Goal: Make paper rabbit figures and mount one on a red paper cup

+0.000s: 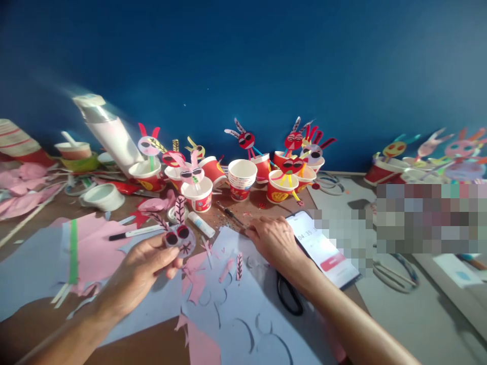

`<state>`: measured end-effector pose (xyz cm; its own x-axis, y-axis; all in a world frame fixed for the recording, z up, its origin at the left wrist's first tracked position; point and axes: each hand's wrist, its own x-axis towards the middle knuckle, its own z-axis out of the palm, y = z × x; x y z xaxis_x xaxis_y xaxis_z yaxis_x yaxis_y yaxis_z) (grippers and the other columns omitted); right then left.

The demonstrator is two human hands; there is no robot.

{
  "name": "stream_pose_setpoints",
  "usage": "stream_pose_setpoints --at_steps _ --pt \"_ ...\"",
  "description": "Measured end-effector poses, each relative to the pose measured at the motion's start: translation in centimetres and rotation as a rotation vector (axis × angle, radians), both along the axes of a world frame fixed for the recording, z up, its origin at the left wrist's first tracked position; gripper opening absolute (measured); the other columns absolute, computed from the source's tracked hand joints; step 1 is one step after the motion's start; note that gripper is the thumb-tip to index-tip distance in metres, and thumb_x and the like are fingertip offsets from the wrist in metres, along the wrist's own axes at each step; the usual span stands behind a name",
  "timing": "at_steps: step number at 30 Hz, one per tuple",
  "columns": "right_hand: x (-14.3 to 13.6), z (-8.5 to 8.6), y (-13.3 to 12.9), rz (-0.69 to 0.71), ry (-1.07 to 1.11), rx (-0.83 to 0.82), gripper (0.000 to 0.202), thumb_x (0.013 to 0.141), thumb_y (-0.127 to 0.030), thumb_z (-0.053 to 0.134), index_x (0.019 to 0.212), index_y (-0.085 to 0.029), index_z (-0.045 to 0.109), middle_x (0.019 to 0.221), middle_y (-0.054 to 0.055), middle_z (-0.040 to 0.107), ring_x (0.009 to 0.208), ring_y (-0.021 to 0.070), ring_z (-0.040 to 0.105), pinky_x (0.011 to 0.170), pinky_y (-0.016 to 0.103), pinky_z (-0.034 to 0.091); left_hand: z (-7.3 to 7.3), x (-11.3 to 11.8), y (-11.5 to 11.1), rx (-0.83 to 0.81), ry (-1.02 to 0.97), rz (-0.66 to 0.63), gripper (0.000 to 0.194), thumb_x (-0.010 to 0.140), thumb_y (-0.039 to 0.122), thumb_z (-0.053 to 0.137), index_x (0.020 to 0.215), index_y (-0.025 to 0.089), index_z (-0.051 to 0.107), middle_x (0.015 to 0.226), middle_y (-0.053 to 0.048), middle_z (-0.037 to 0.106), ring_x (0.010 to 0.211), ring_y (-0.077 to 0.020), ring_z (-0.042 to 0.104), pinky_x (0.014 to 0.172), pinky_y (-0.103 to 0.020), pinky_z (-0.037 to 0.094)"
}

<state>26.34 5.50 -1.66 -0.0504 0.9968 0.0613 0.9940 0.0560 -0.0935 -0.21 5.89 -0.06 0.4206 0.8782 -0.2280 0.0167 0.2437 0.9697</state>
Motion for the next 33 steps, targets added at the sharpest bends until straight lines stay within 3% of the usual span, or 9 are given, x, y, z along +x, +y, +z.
stream_pose_setpoints --at_steps 5,10,19,25,33 --pt "0.6 1.1 -0.2 -0.026 0.031 -0.044 0.023 0.086 -0.028 0.045 0.080 -0.021 0.066 0.077 0.005 0.071 0.070 0.0194 0.062 0.059 0.027 0.032 -0.8 -0.3 0.3 -0.051 -0.028 -0.002 0.011 0.083 0.027 0.056 0.081 0.016 0.059 0.066 0.001 0.059 0.056 -0.0087 0.048 0.057 -0.022 0.036" --pt "1.0 2.5 -1.2 0.160 0.132 -0.241 0.012 0.074 -0.021 0.057 0.075 -0.027 0.067 0.065 -0.005 0.068 0.058 0.0128 0.060 0.053 0.022 0.032 -1.0 -0.3 0.4 -0.073 -0.024 0.020 0.011 0.080 0.024 0.055 0.074 0.016 0.057 0.065 0.001 0.059 0.054 -0.0089 0.048 0.054 -0.023 0.035" --pt "1.0 1.0 -1.7 0.244 0.170 -0.315 0.018 0.068 -0.009 0.054 0.073 -0.024 0.063 0.071 -0.003 0.068 0.065 0.0152 0.060 0.056 0.024 0.032 -1.1 -0.4 0.5 -0.077 0.000 0.019 0.012 0.082 0.029 0.057 0.078 0.017 0.056 0.067 0.002 0.060 0.054 -0.0073 0.049 0.051 -0.020 0.033" --pt "0.9 1.8 -1.7 0.281 0.207 -0.329 0.017 0.070 -0.009 0.053 0.069 -0.023 0.061 0.067 -0.004 0.066 0.062 0.0136 0.059 0.055 0.023 0.035 -1.4 -0.3 0.2 -0.040 0.079 0.005 0.016 0.082 0.033 0.057 0.083 0.017 0.058 0.065 0.001 0.058 0.056 -0.0101 0.050 0.052 -0.022 0.036" --pt "0.4 2.4 -1.8 0.205 0.317 -0.375 0.011 0.074 -0.016 0.052 0.073 -0.023 0.060 0.067 -0.002 0.068 0.063 0.0149 0.062 0.058 0.024 0.042 -1.3 0.0 0.0 -0.023 0.084 -0.030 0.018 0.080 0.034 0.055 0.080 0.016 0.057 0.056 0.002 0.053 0.053 -0.0107 0.048 0.053 -0.023 0.038"
